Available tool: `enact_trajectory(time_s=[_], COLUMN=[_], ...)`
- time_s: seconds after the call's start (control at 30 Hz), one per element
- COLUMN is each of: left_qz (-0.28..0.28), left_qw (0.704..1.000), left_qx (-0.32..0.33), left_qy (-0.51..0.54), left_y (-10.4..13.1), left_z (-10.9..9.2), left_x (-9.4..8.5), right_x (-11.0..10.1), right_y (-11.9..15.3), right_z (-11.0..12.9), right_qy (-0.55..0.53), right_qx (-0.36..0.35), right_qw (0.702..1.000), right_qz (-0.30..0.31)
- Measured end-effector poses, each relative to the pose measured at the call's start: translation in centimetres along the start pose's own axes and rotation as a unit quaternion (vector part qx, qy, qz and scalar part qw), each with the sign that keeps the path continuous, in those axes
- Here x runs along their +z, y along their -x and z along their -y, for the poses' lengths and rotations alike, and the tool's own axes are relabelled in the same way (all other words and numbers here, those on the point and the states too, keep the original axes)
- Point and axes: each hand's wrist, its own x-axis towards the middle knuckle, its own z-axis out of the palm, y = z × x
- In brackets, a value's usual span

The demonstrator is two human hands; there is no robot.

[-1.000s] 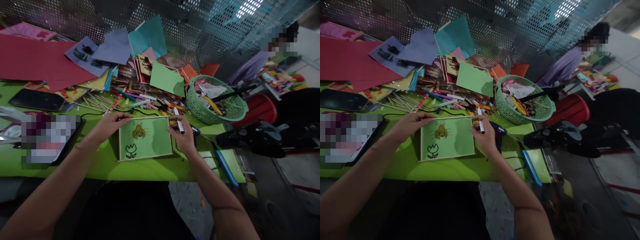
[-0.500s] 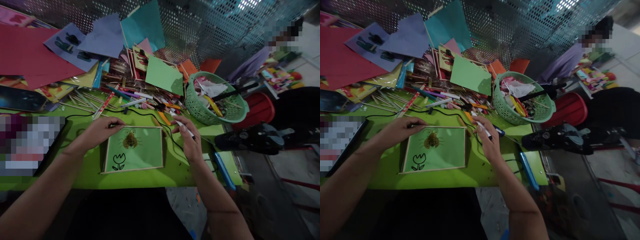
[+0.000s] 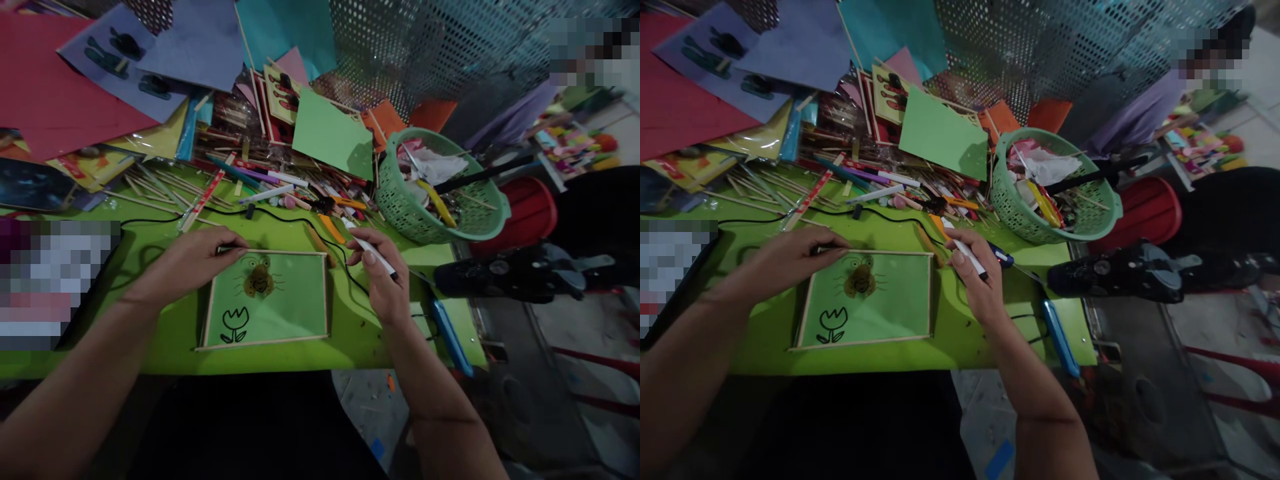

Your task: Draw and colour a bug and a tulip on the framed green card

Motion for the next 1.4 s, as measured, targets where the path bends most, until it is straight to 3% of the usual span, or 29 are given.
enact_trajectory(time_s=[0.3,0.4,0.5,0.8,1.17,1.4], left_qz=[0.006,-0.048,-0.117,-0.111,-0.142,-0.106], left_qw=[0.999,0.998,0.99,0.952,0.949,0.947], left_qx=[0.013,0.0,-0.061,-0.128,-0.046,-0.048], left_qy=[-0.037,-0.039,-0.045,-0.255,-0.279,-0.299], left_y=[0.1,-0.2,-1.1,-5.4,-4.0,-3.4], left_z=[0.0,-0.3,-1.1,-2.2,-1.5,-1.7], left_x=[0.1,-0.1,-0.2,0.8,1.0,0.5], right_x=[0.4,0.6,0.6,0.7,0.7,0.7], right_y=[-0.1,0.1,0.3,0.6,0.6,0.5], right_z=[-0.8,-0.8,-0.7,-0.6,-0.5,-0.5], right_qy=[-0.029,-0.052,-0.069,-0.074,-0.087,-0.074], right_qx=[-0.04,-0.045,-0.021,-0.003,0.013,0.02], right_qw=[0.998,0.997,0.997,0.997,0.995,0.996], right_qz=[0.031,0.025,0.022,0.018,0.054,0.047])
